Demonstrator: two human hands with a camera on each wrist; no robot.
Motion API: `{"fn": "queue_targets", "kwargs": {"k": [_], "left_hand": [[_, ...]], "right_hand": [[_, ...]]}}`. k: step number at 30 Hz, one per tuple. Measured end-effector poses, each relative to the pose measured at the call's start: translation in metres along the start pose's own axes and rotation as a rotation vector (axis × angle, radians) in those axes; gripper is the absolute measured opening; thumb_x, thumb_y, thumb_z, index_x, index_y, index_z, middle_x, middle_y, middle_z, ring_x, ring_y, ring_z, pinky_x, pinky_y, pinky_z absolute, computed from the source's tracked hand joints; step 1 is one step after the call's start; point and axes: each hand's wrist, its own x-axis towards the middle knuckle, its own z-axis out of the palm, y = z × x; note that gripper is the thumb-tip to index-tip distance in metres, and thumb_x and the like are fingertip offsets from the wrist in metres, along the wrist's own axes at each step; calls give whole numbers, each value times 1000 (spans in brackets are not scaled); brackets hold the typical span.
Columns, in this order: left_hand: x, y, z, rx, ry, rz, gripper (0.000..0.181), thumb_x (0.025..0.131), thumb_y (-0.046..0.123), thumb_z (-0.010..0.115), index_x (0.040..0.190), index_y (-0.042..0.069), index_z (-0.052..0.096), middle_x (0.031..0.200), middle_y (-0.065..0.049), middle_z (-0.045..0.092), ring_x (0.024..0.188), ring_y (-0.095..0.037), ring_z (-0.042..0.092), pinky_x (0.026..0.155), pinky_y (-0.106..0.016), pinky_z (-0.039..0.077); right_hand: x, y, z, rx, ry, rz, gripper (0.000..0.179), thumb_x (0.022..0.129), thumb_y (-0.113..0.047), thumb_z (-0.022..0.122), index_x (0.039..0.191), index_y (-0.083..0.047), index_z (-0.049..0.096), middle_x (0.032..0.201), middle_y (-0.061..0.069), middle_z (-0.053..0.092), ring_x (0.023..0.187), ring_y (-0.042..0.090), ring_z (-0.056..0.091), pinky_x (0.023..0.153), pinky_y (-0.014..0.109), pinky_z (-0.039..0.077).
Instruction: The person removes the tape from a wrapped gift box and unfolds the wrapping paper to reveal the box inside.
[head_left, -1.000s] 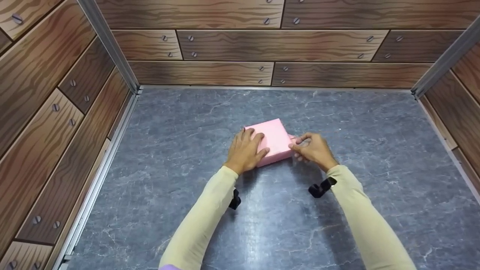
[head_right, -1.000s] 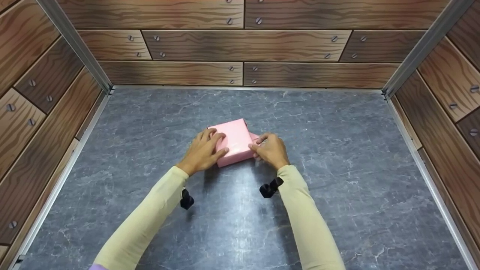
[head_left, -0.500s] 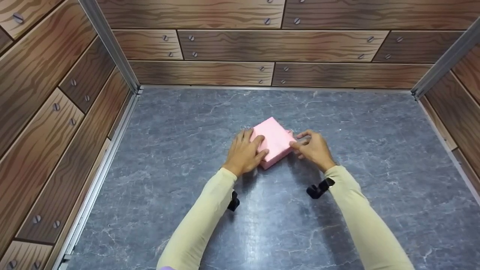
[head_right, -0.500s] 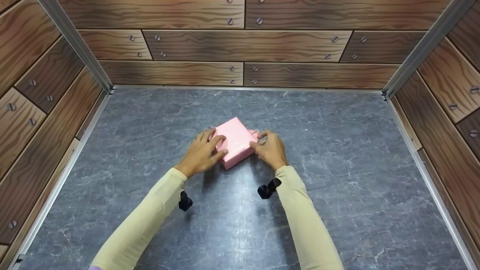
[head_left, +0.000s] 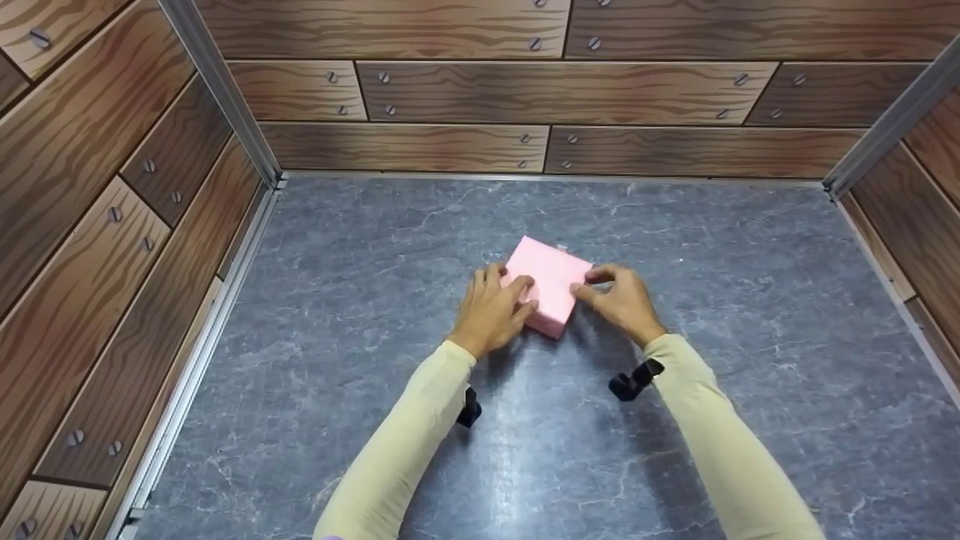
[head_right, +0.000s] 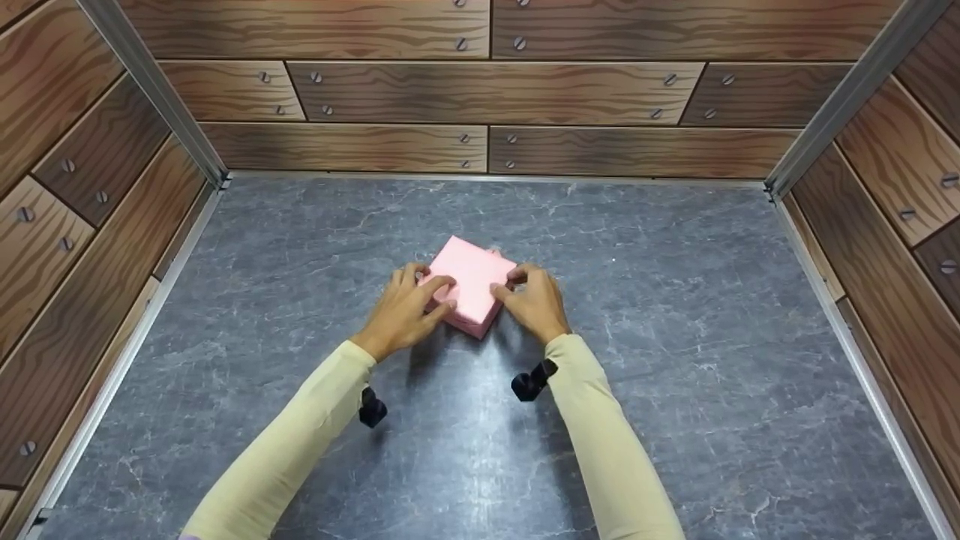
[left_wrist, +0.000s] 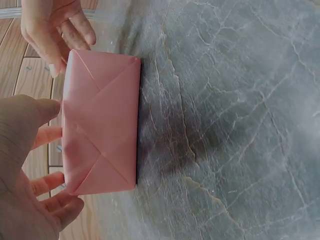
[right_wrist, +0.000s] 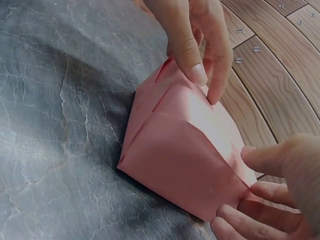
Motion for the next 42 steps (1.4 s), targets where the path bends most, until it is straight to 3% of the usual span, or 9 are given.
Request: {"fn": "queue_targets", "kwargs": {"k": [8, 15, 18, 22, 25, 28, 31, 35, 42], "left_hand": [[-4, 3, 2, 7, 32, 20, 34, 102, 40, 58, 130, 23, 65, 123, -16, 51, 104, -31, 49, 90, -41, 45], [-5, 5, 0, 6, 12, -2, 34, 102, 39, 59, 132, 24, 63, 119, -13, 51, 104, -28, 51, 86, -42, 47], [-2, 4, 0, 22, 21, -2, 38, 101, 41, 59, 134, 24, 63, 127, -13, 52, 110, -29, 52, 89, -43, 47], [4, 0, -1, 5, -19, 35, 45, 101, 41, 58, 141, 20, 59, 150, -14, 46, 133, -34, 46, 106, -48, 42], [7, -1, -1, -33, -80, 57, 49, 102, 40, 57, 146, 18, 55, 161, -11, 36, 146, -33, 35, 115, -50, 34], [9, -3, 0, -47, -106, 55, 50, 103, 40, 56, 147, 18, 54, 162, -10, 35, 149, -32, 31, 118, -50, 31], [8, -3, 2, -28, -92, 56, 49, 103, 40, 56, 146, 18, 55, 160, -10, 39, 147, -32, 34, 117, -49, 32], [7, -1, 4, 9, -60, 67, 49, 102, 42, 57, 144, 18, 57, 156, -11, 44, 144, -31, 40, 115, -48, 36], [9, 1, 3, 28, -54, 59, 49, 101, 43, 58, 144, 18, 58, 155, -11, 45, 143, -31, 40, 114, -48, 36]], "right_hand": [[0, 0, 4, 19, -75, -35, 58, 87, -19, 81, 131, 11, 58, 128, 30, 62, 104, 44, 67, 91, 49, 56], [2, 4, 5, 57, -108, -49, 58, 90, -12, 76, 139, 9, 53, 136, 28, 58, 108, 45, 66, 91, 50, 56], [3, 6, 5, 68, -124, -54, 57, 91, -10, 75, 140, 8, 53, 136, 28, 58, 109, 44, 66, 91, 49, 56], [5, 4, 3, 62, -140, -44, 56, 92, -11, 75, 139, 8, 54, 137, 28, 58, 111, 44, 65, 91, 49, 56], [7, 0, 3, 15, -96, -69, 48, 91, -11, 74, 132, 9, 60, 130, 27, 62, 108, 43, 66, 88, 48, 56], [10, -6, 4, -79, -16, -130, 36, 90, -12, 73, 119, 9, 69, 115, 25, 68, 97, 39, 67, 83, 46, 55], [12, -11, 9, -176, 42, -187, 28, 89, -15, 73, 107, 7, 74, 102, 22, 70, 89, 37, 66, 80, 46, 51], [14, -14, 14, -259, 64, -201, 28, 87, -21, 76, 100, 5, 76, 95, 20, 70, 91, 38, 65, 82, 49, 50], [16, -12, 21, -292, 121, -206, 23, 85, -17, 76, 94, 4, 75, 91, 19, 68, 89, 38, 64, 82, 53, 49]]}}
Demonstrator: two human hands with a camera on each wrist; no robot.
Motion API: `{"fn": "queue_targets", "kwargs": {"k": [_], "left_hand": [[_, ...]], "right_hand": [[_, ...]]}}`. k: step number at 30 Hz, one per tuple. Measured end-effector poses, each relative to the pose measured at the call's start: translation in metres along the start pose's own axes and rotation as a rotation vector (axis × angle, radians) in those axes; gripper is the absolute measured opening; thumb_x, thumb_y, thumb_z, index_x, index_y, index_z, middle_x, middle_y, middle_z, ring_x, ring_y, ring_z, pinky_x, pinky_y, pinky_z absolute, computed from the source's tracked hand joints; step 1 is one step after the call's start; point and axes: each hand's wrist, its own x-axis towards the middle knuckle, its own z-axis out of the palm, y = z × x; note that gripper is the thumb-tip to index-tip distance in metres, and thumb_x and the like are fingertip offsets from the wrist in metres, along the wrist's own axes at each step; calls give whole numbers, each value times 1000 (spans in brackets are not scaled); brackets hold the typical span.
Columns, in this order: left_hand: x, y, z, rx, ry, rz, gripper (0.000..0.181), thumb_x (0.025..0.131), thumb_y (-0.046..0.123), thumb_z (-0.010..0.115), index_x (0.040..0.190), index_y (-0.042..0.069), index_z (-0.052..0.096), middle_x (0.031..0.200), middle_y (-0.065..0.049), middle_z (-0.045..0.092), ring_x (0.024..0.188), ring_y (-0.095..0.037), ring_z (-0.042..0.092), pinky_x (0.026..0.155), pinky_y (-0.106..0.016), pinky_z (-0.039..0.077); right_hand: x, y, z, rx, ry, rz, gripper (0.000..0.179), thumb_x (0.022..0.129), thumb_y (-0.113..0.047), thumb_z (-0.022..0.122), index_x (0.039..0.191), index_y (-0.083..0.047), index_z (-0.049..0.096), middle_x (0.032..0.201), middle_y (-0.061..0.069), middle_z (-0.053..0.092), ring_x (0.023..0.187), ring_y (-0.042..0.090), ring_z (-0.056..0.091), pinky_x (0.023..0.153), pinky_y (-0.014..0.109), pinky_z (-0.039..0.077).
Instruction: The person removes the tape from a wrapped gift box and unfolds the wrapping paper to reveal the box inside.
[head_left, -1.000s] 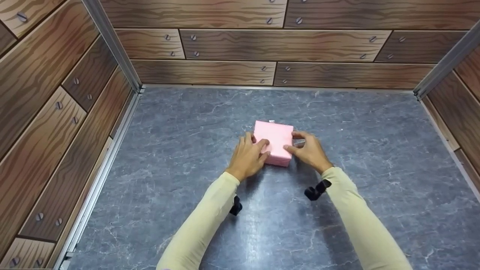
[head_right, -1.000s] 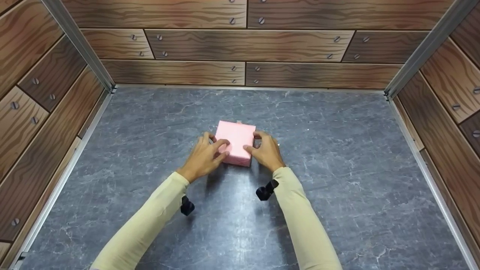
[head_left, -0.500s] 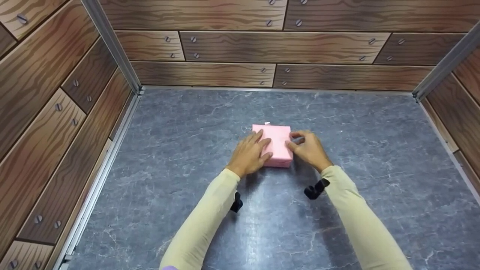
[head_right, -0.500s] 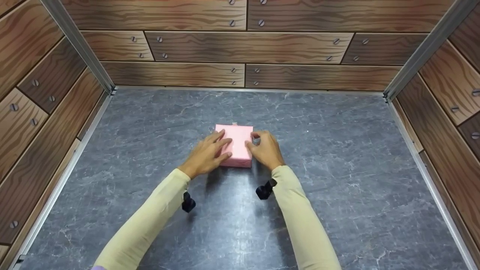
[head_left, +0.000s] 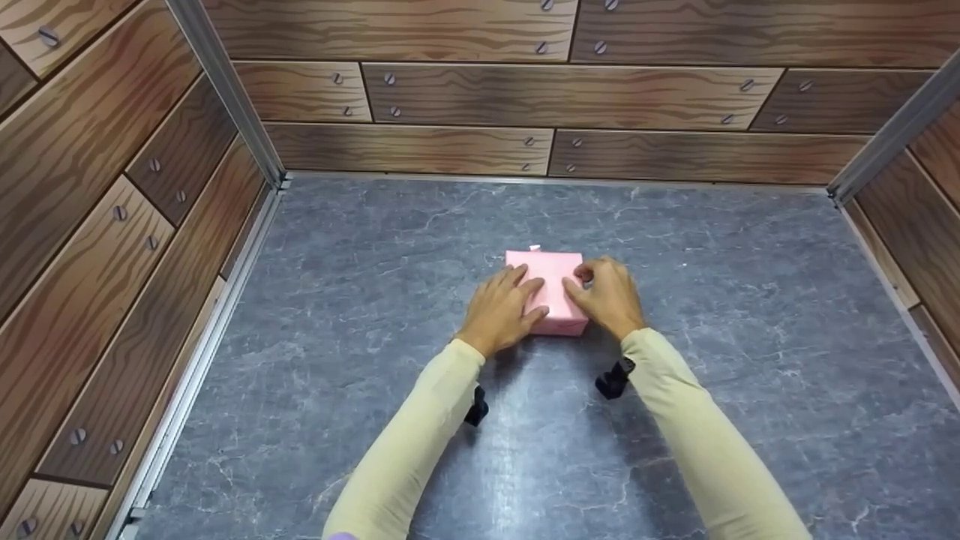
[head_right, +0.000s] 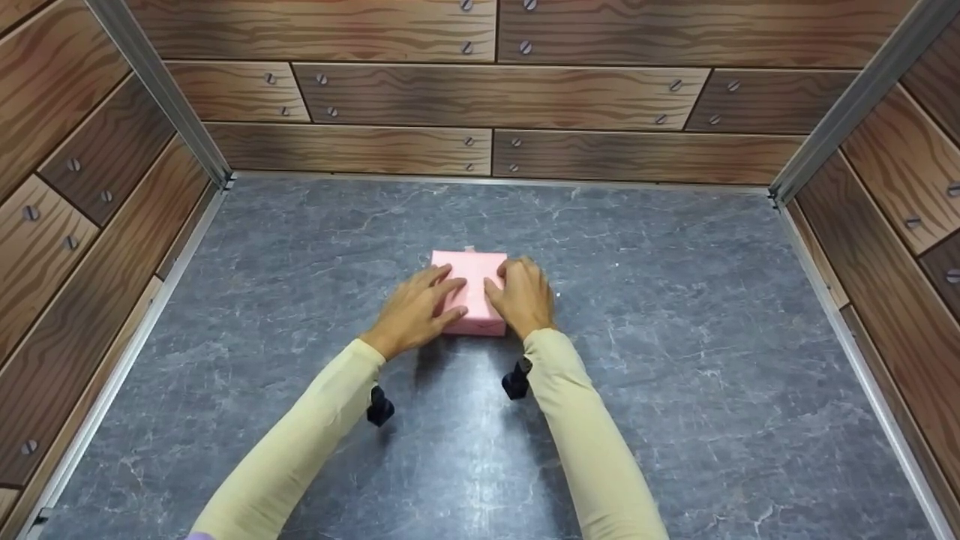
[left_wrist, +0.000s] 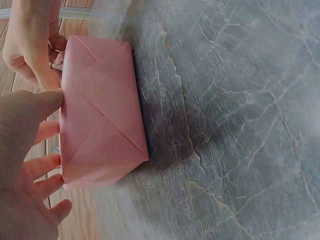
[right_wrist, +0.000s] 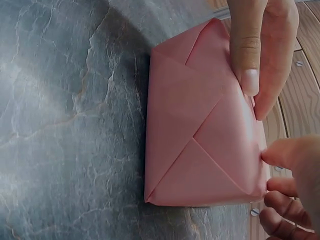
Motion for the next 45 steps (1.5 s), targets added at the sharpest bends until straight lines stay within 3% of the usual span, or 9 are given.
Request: {"fn": "queue_targets", "kwargs": {"k": [5, 13, 19, 27, 39, 45], "left_hand": [[1, 1, -2, 5, -14, -9, 49, 101, 44, 58, 144, 19, 58, 156, -11, 44, 144, -31, 40, 115, -48, 35], [2, 2, -1, 17, -22, -15, 50, 101, 44, 57, 144, 19, 58, 156, -10, 44, 144, -30, 40, 115, -48, 35], [1, 2, -2, 19, -26, -21, 50, 101, 45, 58, 144, 19, 58, 156, -10, 44, 145, -29, 39, 115, -48, 35], [1, 2, -2, 21, -15, -18, 49, 101, 44, 59, 144, 20, 58, 156, -11, 45, 145, -29, 39, 115, -48, 35], [1, 1, -2, 17, -5, -12, 50, 101, 45, 59, 144, 20, 58, 155, -11, 45, 144, -29, 40, 114, -48, 36], [0, 2, -2, 14, -7, -13, 49, 101, 45, 59, 144, 20, 58, 156, -10, 45, 144, -28, 40, 115, -48, 35]], "right_hand": [[0, 0, 0, 13, 17, 1, 17, 85, -11, 71, 92, 4, 75, 89, 18, 68, 88, 37, 65, 81, 52, 50], [-1, -3, 1, 17, -2, 76, 31, 83, -24, 78, 96, 4, 73, 93, 19, 68, 90, 37, 64, 81, 52, 49], [3, -3, 4, 67, 6, 113, 25, 81, -18, 76, 95, 3, 72, 89, 18, 69, 86, 35, 65, 79, 49, 50], [4, -4, 5, 60, -23, 1, 18, 81, -8, 69, 96, 1, 72, 87, 16, 65, 85, 34, 60, 77, 48, 47], [5, 7, 3, -14, -145, -180, 5, 95, -6, 60, 100, -5, 61, 90, 12, 52, 78, 30, 55, 66, 46, 46], [3, 19, -1, 37, -155, -231, 9, 96, 1, 60, 104, -4, 62, 93, 13, 53, 82, 31, 57, 71, 46, 49]]}}
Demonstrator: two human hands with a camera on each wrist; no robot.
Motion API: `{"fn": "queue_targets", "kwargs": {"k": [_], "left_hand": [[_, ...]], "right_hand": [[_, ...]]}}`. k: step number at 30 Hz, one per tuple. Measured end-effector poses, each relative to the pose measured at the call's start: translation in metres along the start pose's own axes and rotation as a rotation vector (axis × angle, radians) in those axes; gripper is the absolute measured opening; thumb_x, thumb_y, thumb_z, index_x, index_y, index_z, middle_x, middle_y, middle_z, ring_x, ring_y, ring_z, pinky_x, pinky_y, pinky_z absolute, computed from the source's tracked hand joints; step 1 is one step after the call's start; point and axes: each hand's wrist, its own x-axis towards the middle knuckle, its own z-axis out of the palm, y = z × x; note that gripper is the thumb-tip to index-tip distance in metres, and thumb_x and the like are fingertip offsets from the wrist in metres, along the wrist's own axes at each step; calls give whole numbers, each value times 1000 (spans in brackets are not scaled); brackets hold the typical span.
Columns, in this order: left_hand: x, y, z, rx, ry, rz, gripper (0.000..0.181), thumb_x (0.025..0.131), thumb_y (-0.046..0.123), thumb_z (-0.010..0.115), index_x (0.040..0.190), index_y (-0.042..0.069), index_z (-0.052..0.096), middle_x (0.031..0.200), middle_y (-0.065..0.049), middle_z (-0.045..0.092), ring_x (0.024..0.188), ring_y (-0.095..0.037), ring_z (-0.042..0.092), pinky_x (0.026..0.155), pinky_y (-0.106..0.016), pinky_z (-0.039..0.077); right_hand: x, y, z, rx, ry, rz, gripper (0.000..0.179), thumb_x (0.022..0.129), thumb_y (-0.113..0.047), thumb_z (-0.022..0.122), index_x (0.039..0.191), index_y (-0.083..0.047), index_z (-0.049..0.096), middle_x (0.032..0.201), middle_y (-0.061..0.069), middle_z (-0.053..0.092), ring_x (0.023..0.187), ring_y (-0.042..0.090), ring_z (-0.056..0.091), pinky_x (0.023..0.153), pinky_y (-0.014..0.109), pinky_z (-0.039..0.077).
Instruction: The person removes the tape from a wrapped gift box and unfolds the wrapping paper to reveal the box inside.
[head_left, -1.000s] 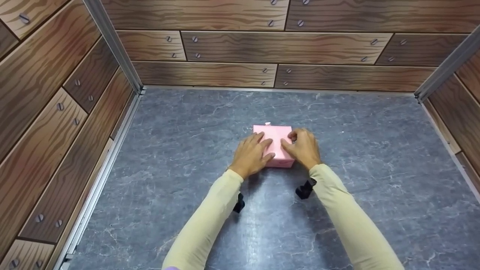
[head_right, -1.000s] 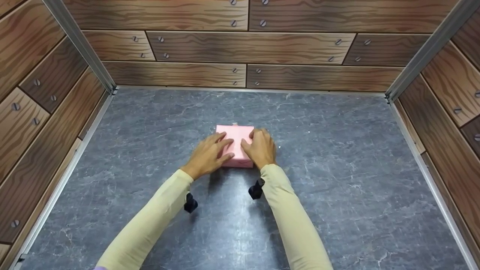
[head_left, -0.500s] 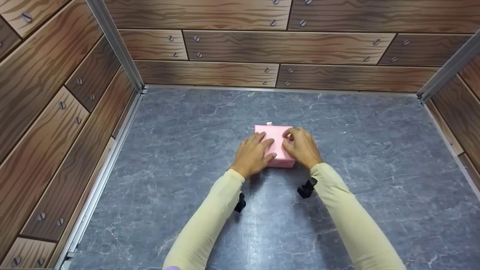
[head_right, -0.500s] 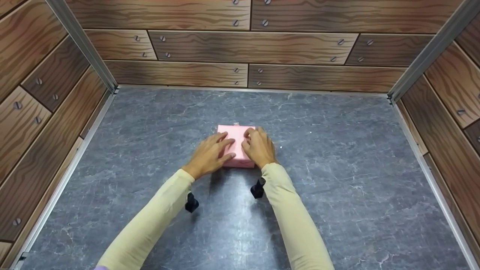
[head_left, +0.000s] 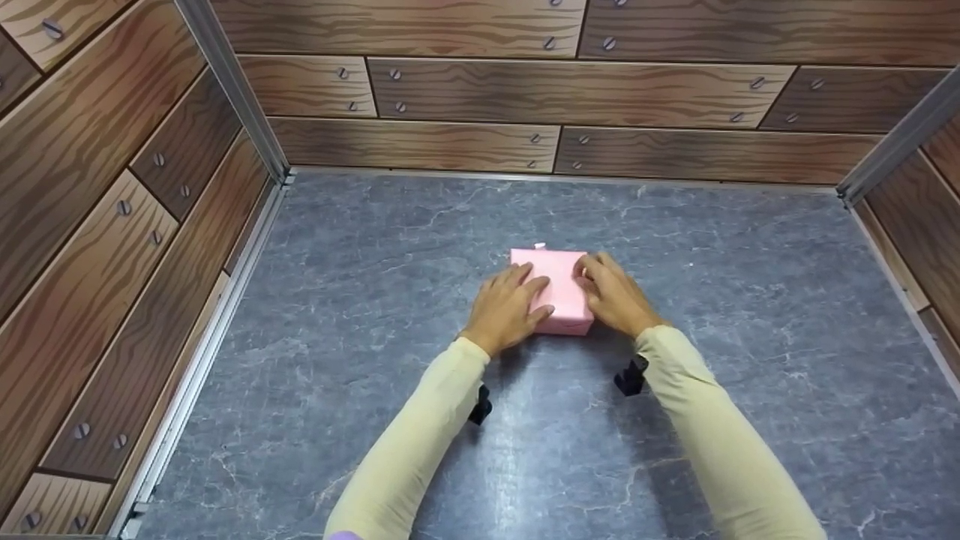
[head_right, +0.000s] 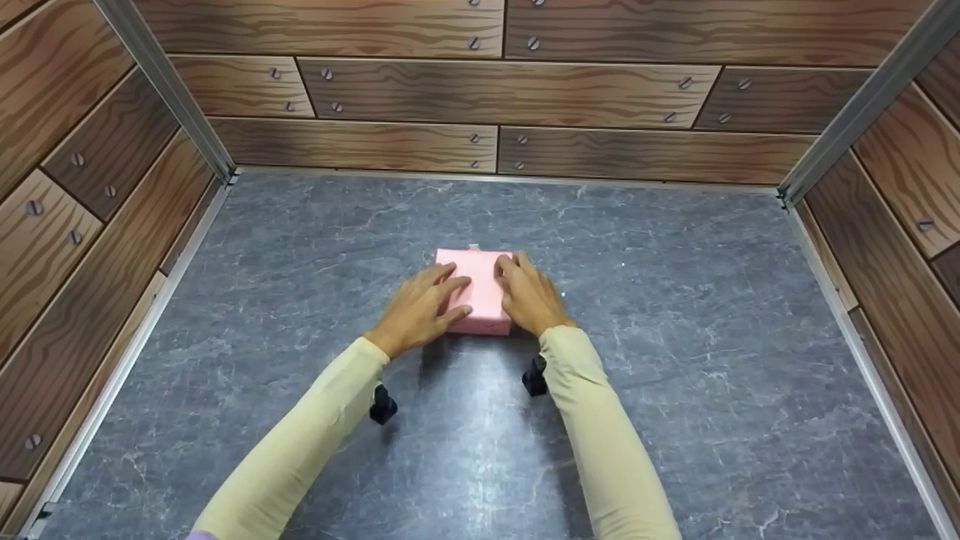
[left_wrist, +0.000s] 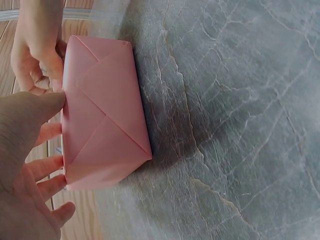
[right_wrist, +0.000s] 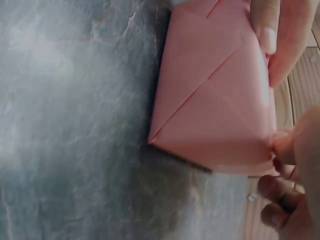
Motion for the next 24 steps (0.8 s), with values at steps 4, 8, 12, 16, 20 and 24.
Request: {"fn": "queue_targets", "kwargs": {"k": [4, 8, 12, 16, 20, 24], "left_hand": [[0, 0, 0, -2, -11, 0, 50, 101, 44, 59, 144, 20, 58, 156, -11, 45, 144, -28, 40, 115, -47, 35], [1, 0, 0, 6, -15, 2, 50, 101, 44, 59, 144, 19, 58, 155, -11, 45, 144, -29, 40, 115, -47, 36], [1, 0, 0, 9, -12, 4, 50, 100, 44, 59, 143, 19, 58, 155, -11, 46, 144, -29, 40, 115, -47, 36], [2, 0, 0, 8, -12, 6, 50, 100, 44, 59, 144, 19, 58, 155, -11, 46, 144, -29, 40, 115, -47, 35], [1, 0, 0, 4, -14, 2, 50, 100, 44, 59, 144, 19, 58, 155, -11, 45, 144, -29, 40, 115, -47, 35], [1, -1, -1, -7, -14, -3, 50, 100, 43, 60, 144, 19, 58, 155, -11, 45, 144, -29, 39, 116, -47, 34]], "right_hand": [[-2, 5, 0, 19, 10, -36, 15, 97, 1, 60, 110, -5, 66, 92, 14, 53, 80, 29, 55, 70, 43, 48], [-2, 7, 0, 7, 3, -67, 15, 99, 0, 59, 110, -7, 66, 91, 12, 52, 76, 26, 50, 68, 40, 45], [0, 8, 0, -2, -18, -61, 13, 100, -1, 57, 109, -8, 64, 92, 13, 51, 76, 27, 50, 68, 42, 46], [1, 8, 0, -20, -59, -33, 12, 102, -4, 53, 110, -9, 60, 94, 14, 51, 79, 30, 52, 70, 46, 48], [2, 7, 0, -33, -97, -16, 13, 104, -5, 49, 111, -10, 58, 99, 14, 51, 82, 32, 55, 72, 47, 50], [2, 6, 0, -27, -94, -21, 14, 103, -4, 49, 112, -10, 58, 100, 14, 51, 81, 31, 55, 71, 48, 50]]}}
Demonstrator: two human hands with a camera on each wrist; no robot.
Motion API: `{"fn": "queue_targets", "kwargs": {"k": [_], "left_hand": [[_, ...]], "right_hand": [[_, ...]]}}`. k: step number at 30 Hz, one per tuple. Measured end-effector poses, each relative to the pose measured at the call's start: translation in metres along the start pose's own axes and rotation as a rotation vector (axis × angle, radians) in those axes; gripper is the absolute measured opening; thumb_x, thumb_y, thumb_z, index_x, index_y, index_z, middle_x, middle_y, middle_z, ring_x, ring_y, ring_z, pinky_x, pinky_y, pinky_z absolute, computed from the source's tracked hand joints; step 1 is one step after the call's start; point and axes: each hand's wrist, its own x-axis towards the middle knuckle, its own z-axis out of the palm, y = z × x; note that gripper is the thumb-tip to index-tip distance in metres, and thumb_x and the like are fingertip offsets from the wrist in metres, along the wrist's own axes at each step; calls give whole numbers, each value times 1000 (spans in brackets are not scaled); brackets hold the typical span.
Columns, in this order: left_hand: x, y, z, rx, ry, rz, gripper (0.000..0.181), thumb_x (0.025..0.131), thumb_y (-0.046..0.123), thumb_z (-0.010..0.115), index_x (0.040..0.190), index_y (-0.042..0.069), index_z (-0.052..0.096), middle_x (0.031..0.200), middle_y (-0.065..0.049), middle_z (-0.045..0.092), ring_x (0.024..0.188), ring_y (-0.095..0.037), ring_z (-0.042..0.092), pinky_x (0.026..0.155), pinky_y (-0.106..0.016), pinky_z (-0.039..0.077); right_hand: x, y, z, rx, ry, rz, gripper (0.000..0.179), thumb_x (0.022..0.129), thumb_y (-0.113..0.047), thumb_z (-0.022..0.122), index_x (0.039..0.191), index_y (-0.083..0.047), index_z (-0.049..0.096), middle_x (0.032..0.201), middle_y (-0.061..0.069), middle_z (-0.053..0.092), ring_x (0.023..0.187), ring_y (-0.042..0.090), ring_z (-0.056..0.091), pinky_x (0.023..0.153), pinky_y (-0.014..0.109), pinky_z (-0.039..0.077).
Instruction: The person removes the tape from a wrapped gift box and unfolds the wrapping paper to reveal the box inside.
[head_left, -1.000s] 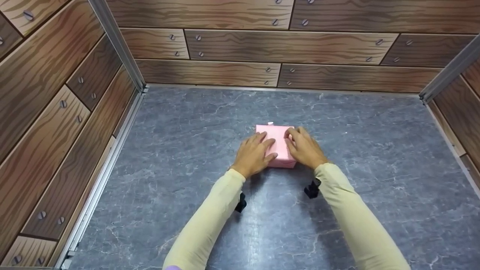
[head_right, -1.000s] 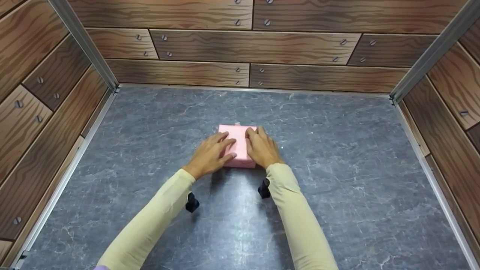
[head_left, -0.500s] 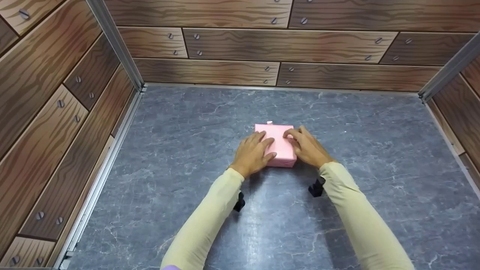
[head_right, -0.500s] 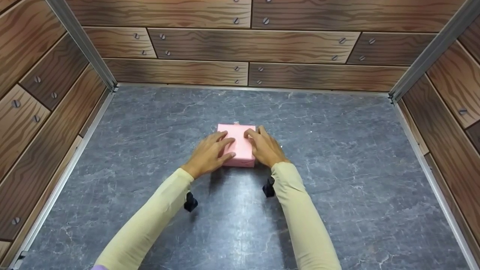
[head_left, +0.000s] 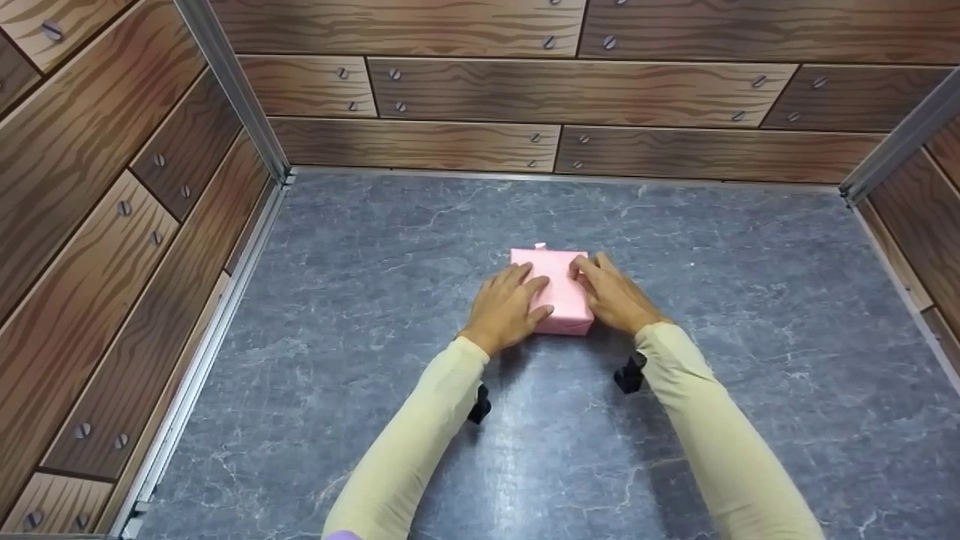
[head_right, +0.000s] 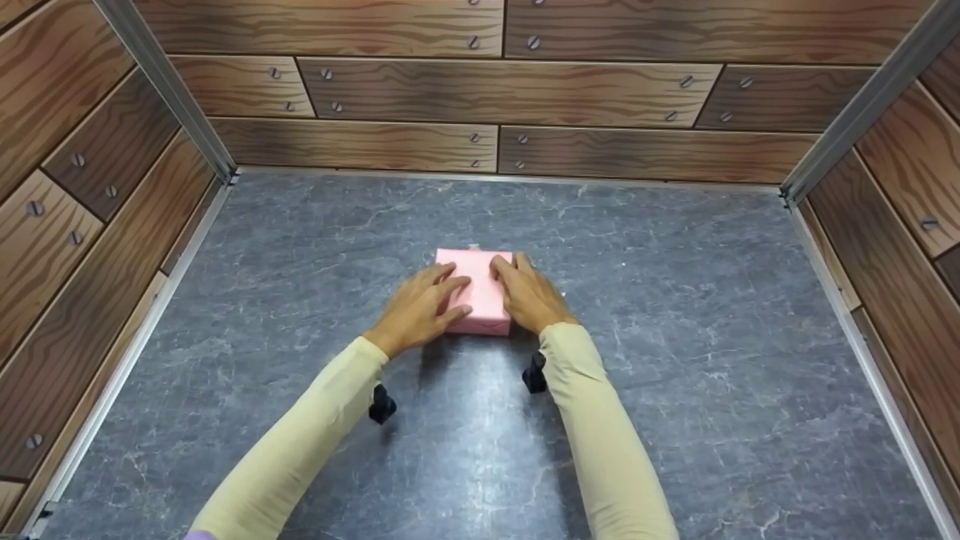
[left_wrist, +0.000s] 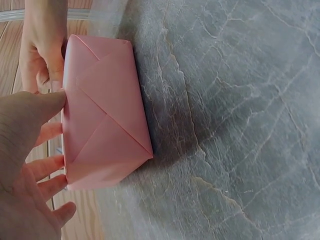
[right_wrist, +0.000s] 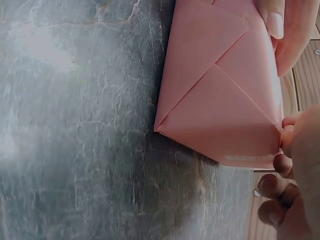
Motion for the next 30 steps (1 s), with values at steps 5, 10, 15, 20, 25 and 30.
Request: {"fn": "queue_targets", "kwargs": {"k": [5, 10, 15, 20, 25, 30], "left_hand": [[0, 0, -1, -5, -11, -4, 50, 101, 44, 59, 144, 19, 57, 156, -11, 44, 145, -29, 39, 116, -48, 33], [0, 0, -1, -3, -10, 0, 51, 100, 44, 59, 144, 19, 57, 156, -11, 44, 144, -29, 39, 116, -48, 34], [1, -1, -1, 4, 2, 1, 50, 100, 44, 60, 144, 20, 58, 155, -11, 46, 143, -29, 41, 114, -48, 36], [1, -1, 0, 12, 4, 2, 50, 100, 45, 60, 143, 20, 58, 155, -11, 46, 143, -29, 41, 114, -48, 36], [1, 0, 0, 11, -12, -7, 50, 100, 45, 59, 144, 21, 57, 156, -10, 44, 144, -28, 40, 115, -47, 36], [1, 1, 0, 5, -19, -9, 50, 101, 45, 58, 145, 21, 56, 157, -10, 43, 145, -28, 39, 115, -47, 35]], "right_hand": [[0, 1, 1, 22, 20, -2, 15, 103, -6, 51, 115, -10, 60, 99, 15, 53, 82, 32, 55, 71, 47, 49], [2, 2, 1, 20, 20, -11, 13, 102, -2, 52, 110, -9, 59, 95, 15, 52, 80, 30, 53, 70, 46, 48], [3, 2, 1, 31, 10, -23, 15, 100, 3, 50, 108, -8, 57, 94, 15, 51, 79, 31, 53, 70, 46, 48], [3, 2, 2, 44, 21, -30, 15, 99, 4, 50, 106, -7, 57, 95, 16, 52, 81, 32, 54, 71, 48, 48], [0, 3, 4, 66, 82, -36, 16, 99, 2, 55, 111, -4, 64, 91, 15, 52, 77, 29, 52, 68, 42, 45], [-3, 6, 1, 69, 140, -87, 28, 94, 6, 63, 117, -3, 76, 89, 14, 52, 77, 26, 51, 70, 38, 46]]}}
